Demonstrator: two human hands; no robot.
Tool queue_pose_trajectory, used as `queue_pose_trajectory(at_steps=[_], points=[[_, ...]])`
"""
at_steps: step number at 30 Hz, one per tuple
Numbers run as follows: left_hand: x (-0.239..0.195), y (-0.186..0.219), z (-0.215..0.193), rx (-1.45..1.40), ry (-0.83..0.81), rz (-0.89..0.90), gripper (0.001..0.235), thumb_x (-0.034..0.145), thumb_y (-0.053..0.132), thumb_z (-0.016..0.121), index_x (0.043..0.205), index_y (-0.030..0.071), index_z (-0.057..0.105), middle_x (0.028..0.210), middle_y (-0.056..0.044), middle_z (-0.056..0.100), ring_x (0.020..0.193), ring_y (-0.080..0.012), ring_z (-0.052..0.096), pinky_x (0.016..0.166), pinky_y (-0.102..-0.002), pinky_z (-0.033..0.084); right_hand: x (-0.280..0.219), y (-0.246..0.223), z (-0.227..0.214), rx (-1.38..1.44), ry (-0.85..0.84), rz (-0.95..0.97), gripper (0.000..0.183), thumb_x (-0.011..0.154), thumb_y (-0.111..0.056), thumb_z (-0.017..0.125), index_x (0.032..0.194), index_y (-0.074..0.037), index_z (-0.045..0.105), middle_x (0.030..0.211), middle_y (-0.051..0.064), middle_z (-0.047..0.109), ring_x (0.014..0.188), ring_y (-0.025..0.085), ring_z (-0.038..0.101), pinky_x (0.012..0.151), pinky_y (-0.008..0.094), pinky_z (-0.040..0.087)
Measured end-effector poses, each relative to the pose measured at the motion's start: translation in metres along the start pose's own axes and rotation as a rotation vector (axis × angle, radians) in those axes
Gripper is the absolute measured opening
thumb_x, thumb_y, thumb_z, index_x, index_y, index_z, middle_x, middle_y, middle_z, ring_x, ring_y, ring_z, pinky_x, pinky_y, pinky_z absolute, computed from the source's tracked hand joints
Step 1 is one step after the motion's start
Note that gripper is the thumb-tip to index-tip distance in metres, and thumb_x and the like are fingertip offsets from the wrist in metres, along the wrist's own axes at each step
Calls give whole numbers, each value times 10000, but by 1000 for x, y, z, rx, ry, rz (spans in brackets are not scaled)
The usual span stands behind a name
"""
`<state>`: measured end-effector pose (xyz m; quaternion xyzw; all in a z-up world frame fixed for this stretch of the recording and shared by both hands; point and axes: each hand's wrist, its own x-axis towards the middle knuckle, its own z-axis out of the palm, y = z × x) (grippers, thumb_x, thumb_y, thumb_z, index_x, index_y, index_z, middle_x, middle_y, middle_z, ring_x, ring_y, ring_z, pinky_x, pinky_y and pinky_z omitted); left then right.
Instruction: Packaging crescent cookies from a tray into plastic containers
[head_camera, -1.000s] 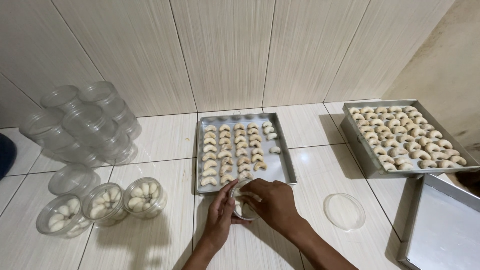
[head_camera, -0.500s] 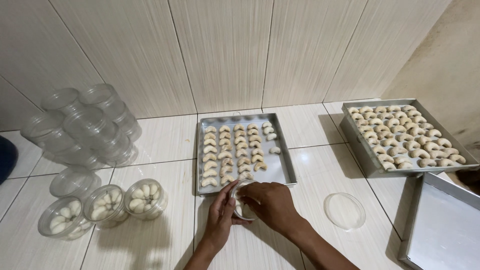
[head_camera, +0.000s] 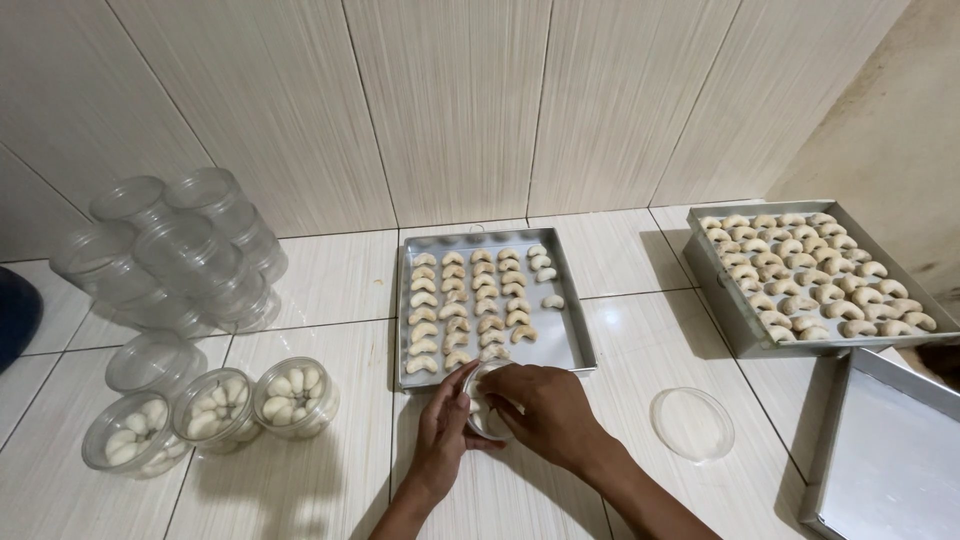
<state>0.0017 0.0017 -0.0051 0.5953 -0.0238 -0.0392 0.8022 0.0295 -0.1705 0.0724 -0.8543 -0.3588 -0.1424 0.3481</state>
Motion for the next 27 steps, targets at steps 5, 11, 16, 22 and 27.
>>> queue_pose_trajectory(at_steps=[5,11,16,22,27], points=[[-1,5,2,-22,4,-15,612,988,380,435,1525,90,403,1526,-197,489,1074,-340,737,705,-370,727,0,4,-6,131,87,78,232,793,-48,758,1020,-91,773,897,14,811,539,130,631,476,261,481],[7,-17,-10,-216,12,10,655,956,400,479,1505,53,390,1315,-253,651,927,-312,770,578,-330,679,2,38,-3,196,350,271,166,855,-83,758,1019,-90,781,655,-6,658,460,57,442,415,222,367],[6,-15,-10,-266,30,13,609,956,358,477,1464,25,438,1251,-254,674,900,-290,752,527,-322,654,2,67,6,176,416,545,245,938,-245,717,935,-10,785,533,12,551,475,88,411,445,263,325],[9,-22,-14,-362,38,-23,587,962,355,462,1475,71,433,1272,-248,652,983,-299,712,531,-375,646,-7,86,22,122,194,539,689,817,94,584,1437,-168,437,1309,46,636,679,154,601,655,330,533],[11,-27,-18,-391,54,-100,577,949,404,481,1447,118,427,1192,-238,659,892,-306,708,533,-386,628,-10,89,26,84,190,512,748,808,131,575,1469,-168,393,1385,118,587,788,193,675,737,350,577]])
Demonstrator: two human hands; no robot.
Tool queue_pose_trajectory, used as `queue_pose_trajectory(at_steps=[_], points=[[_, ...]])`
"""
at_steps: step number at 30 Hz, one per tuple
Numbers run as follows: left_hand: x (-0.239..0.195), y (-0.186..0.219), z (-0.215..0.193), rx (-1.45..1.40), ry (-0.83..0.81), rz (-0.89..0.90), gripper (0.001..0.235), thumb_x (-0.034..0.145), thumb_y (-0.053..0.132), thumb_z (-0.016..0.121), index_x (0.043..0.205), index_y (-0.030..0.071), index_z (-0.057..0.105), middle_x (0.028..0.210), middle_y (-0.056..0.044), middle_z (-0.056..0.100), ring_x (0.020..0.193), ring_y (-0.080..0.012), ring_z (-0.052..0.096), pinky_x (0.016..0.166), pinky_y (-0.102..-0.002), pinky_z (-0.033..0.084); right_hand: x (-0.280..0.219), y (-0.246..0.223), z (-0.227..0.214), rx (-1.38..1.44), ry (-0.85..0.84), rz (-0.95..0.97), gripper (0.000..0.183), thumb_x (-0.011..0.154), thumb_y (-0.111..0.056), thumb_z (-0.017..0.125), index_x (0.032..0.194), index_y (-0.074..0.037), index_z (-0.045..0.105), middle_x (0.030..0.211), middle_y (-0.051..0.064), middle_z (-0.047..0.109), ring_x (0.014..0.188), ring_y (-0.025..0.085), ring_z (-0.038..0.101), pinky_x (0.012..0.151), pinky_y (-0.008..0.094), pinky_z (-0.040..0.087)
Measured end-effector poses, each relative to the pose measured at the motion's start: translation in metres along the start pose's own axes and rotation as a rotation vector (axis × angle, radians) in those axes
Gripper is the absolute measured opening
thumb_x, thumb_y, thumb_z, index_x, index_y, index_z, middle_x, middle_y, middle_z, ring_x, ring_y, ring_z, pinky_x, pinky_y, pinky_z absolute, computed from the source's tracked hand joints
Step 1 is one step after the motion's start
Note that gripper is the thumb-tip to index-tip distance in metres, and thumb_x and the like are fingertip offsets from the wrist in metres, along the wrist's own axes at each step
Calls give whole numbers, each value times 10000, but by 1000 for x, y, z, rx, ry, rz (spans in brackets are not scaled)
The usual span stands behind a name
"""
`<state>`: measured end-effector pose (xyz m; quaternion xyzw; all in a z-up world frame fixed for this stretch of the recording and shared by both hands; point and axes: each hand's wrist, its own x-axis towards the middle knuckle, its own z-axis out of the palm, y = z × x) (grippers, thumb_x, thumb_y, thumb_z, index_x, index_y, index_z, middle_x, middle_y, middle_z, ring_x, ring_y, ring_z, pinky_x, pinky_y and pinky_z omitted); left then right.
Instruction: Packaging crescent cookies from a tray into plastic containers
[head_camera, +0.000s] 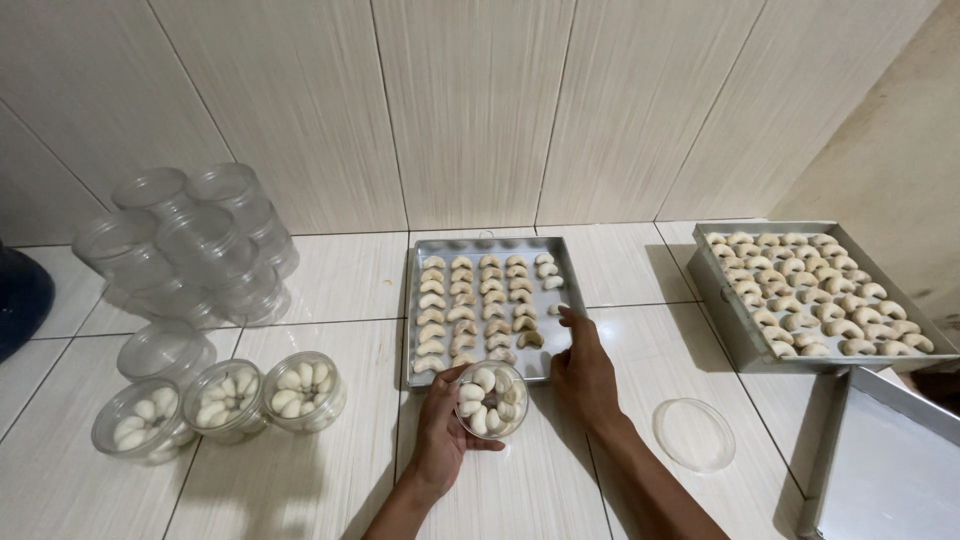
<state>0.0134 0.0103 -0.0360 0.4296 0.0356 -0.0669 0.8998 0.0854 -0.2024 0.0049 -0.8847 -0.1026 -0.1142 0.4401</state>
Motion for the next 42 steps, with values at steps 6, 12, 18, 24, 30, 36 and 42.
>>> queue_pose_trajectory(at_steps=[6,12,18,24,30,36,42], points=[[-4,9,10,140,48,-38,509,973,347,460,1410,87,445,1244,-226,635,861,-319,730,492,-366,648,4,8,1,9,-3,-37,730,799,101,617,1458,-109,384,1390,167,561,818,214,675,724,356,580],[-1,9,11,149,85,-94,458,988,310,486,1374,64,469,1225,-235,632,802,-331,715,435,-371,628,5,6,1,-30,54,-87,701,785,121,601,1434,-83,432,1348,139,566,722,185,623,627,323,552],[-2,8,12,187,99,-95,475,963,307,512,1364,54,511,1211,-238,647,824,-318,711,428,-360,635,8,10,3,-65,95,-127,640,794,132,594,1402,-34,477,1291,145,576,765,184,619,676,326,563],[-9,17,22,308,83,-101,527,938,296,512,1439,136,492,1283,-210,662,911,-314,748,446,-336,659,9,12,4,-82,88,-128,642,793,115,624,1401,-35,483,1260,136,563,761,189,618,686,330,571],[-11,18,21,350,27,-117,579,937,274,482,1491,107,504,1282,-218,670,774,-288,763,411,-289,649,10,13,3,-75,77,-97,669,779,150,629,1400,-34,462,1287,142,551,761,168,600,646,306,579],[-14,19,24,455,-71,-78,584,942,295,427,1485,106,527,1203,-234,730,699,-236,769,380,-230,623,10,5,0,-24,109,-52,600,789,128,571,1367,-14,494,1278,160,595,735,169,624,647,324,564],[-11,9,17,461,-116,-20,597,949,392,439,1449,92,567,1188,-202,705,848,-223,759,401,-246,630,12,-9,-9,86,141,71,502,877,56,596,1365,-42,528,1235,135,665,668,145,603,575,313,526]])
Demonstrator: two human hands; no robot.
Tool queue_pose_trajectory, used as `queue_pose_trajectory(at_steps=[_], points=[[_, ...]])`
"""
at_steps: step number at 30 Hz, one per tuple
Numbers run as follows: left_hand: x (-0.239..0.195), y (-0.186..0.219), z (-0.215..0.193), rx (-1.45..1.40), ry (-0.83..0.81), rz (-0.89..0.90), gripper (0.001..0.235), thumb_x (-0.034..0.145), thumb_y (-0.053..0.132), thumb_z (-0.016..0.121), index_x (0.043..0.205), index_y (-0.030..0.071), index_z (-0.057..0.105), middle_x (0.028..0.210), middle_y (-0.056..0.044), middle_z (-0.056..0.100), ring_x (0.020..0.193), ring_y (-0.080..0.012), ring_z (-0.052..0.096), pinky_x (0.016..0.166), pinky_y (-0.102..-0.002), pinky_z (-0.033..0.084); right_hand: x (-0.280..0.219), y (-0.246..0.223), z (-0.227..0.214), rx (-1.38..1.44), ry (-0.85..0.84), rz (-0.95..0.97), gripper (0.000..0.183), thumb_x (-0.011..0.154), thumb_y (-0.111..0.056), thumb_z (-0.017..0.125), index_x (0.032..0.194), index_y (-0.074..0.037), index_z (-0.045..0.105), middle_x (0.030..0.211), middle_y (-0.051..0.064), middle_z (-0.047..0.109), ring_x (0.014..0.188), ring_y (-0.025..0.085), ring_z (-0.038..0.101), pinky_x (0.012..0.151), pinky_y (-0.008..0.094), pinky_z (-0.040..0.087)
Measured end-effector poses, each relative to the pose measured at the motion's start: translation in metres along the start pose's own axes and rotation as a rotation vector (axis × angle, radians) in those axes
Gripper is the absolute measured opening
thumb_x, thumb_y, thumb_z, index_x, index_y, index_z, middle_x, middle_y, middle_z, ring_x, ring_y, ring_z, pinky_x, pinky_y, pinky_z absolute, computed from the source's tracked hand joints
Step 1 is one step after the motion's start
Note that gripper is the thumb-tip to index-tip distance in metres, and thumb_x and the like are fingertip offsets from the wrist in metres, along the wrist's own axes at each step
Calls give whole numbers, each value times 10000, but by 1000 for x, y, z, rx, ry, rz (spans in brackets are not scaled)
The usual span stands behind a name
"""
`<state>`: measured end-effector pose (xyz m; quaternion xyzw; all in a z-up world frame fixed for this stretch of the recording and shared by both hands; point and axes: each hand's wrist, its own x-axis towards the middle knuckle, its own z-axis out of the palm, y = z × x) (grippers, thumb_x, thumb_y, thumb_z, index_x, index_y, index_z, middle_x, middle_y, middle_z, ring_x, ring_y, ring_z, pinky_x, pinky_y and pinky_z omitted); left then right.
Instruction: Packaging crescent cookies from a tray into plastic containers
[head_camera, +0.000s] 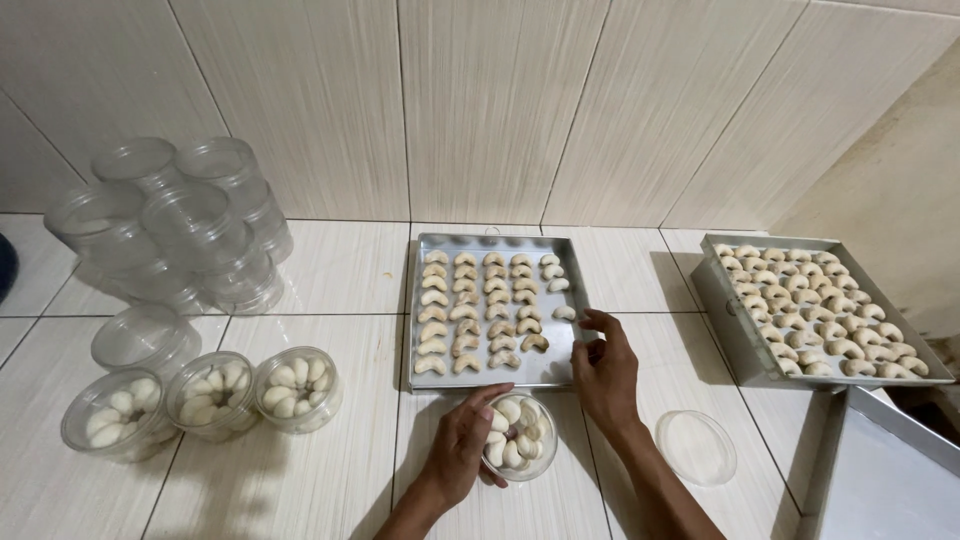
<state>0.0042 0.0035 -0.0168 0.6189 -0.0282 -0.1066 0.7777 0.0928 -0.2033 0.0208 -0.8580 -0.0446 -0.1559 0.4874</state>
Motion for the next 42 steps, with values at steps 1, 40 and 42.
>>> queue_pose_trajectory(at_steps=[1,40,42], points=[[-1,1,0,-1,-1,1,597,949,392,439,1449,92,567,1188,-202,705,848,-223,759,401,-246,630,1,0,0,-1,0,-1,502,877,56,596,1365,-42,528,1235,135,665,668,145,603,575,313,526],[3,6,-1,-103,2,-56,571,971,385,437,1431,71,564,954,-189,731,547,-187,662,378,-239,569,166,39,57,-721,-172,-116,198,890,-224,651,1024,-82,616,892,112,737,757,322,692,664,430,519],[3,7,-1,-101,-3,-80,579,963,382,440,1446,86,559,983,-187,725,613,-204,682,399,-251,592,163,22,45,-470,-222,87,406,918,-305,675,1255,-80,658,1092,99,761,945,277,726,800,404,554]])
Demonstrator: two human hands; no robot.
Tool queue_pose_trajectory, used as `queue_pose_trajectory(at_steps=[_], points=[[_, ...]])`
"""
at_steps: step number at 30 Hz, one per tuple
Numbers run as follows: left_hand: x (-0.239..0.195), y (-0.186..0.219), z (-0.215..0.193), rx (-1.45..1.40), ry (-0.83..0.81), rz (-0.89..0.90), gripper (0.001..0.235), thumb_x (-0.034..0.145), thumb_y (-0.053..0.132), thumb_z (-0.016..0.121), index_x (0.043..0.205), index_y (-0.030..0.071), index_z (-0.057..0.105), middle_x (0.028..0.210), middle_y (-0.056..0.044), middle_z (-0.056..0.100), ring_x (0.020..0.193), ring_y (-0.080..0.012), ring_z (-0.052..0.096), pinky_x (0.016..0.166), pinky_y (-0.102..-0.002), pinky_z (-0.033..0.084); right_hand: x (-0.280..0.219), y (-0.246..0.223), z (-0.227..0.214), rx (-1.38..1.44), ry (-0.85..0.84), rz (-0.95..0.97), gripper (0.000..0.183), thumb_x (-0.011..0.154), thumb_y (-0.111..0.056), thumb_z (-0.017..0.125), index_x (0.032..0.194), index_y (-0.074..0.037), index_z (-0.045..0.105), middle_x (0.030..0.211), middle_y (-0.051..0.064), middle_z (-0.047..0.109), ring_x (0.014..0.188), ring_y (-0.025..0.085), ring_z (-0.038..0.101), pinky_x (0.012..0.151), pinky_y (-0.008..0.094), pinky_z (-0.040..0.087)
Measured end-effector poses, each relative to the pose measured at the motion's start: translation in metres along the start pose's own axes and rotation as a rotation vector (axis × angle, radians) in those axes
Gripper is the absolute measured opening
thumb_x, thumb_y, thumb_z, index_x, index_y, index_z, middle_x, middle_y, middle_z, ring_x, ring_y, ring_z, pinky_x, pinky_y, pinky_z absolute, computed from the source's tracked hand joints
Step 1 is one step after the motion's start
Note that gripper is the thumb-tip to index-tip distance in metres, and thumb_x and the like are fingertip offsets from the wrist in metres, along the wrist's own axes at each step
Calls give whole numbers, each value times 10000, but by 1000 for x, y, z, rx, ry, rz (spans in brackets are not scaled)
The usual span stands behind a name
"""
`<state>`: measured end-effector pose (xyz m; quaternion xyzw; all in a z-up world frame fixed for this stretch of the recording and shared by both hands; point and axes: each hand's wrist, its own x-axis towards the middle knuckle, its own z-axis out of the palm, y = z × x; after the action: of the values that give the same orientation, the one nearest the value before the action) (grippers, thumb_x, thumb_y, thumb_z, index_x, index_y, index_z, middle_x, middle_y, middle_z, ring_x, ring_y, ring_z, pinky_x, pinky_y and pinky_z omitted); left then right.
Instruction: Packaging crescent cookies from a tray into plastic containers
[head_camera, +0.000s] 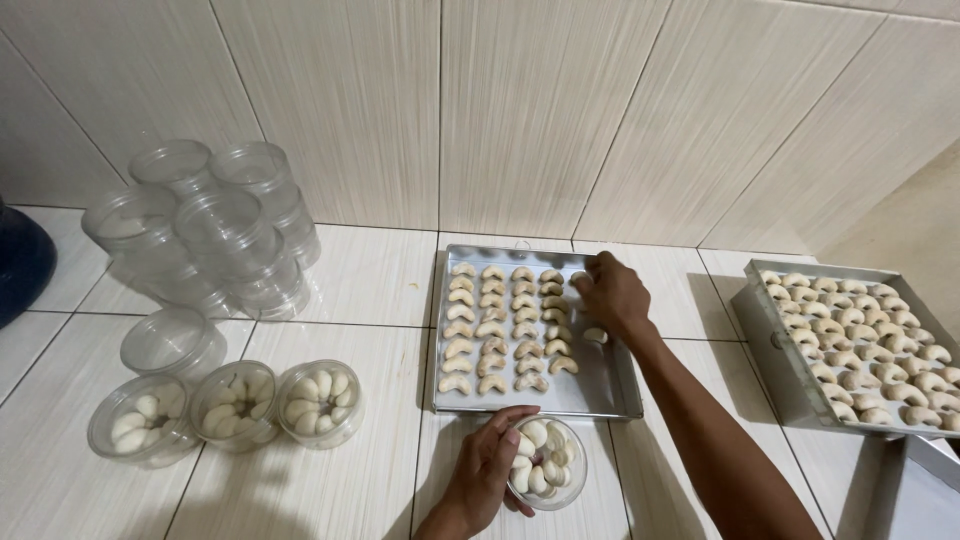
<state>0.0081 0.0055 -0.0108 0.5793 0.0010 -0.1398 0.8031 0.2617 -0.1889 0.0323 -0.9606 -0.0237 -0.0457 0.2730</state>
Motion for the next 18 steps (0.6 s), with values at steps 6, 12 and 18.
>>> queue_pose_trajectory(at_steps=[6,12,18], points=[[0,-3,0,26,8,66,516,987,312,422,1416,68,572,1127,-188,710,699,-195,706,406,-251,620,-13,18,-26,1054,-364,187,480,1055,-249,474,1433,29,575,1038,166,587,839,232,647,676,306,528],[1,0,0,36,23,62,599,950,401,428,1416,56,577,1121,-206,713,736,-225,728,392,-258,615,-50,30,-27,1427,-504,247,445,1056,-209,498,1411,44,591,1123,179,668,780,131,664,736,221,612],[-1,1,2,38,45,44,589,941,384,431,1418,75,584,1165,-189,691,797,-234,718,391,-269,616,-87,33,-28,1450,-456,258,410,1023,-109,506,1390,66,557,1122,235,702,946,227,708,872,276,599]])
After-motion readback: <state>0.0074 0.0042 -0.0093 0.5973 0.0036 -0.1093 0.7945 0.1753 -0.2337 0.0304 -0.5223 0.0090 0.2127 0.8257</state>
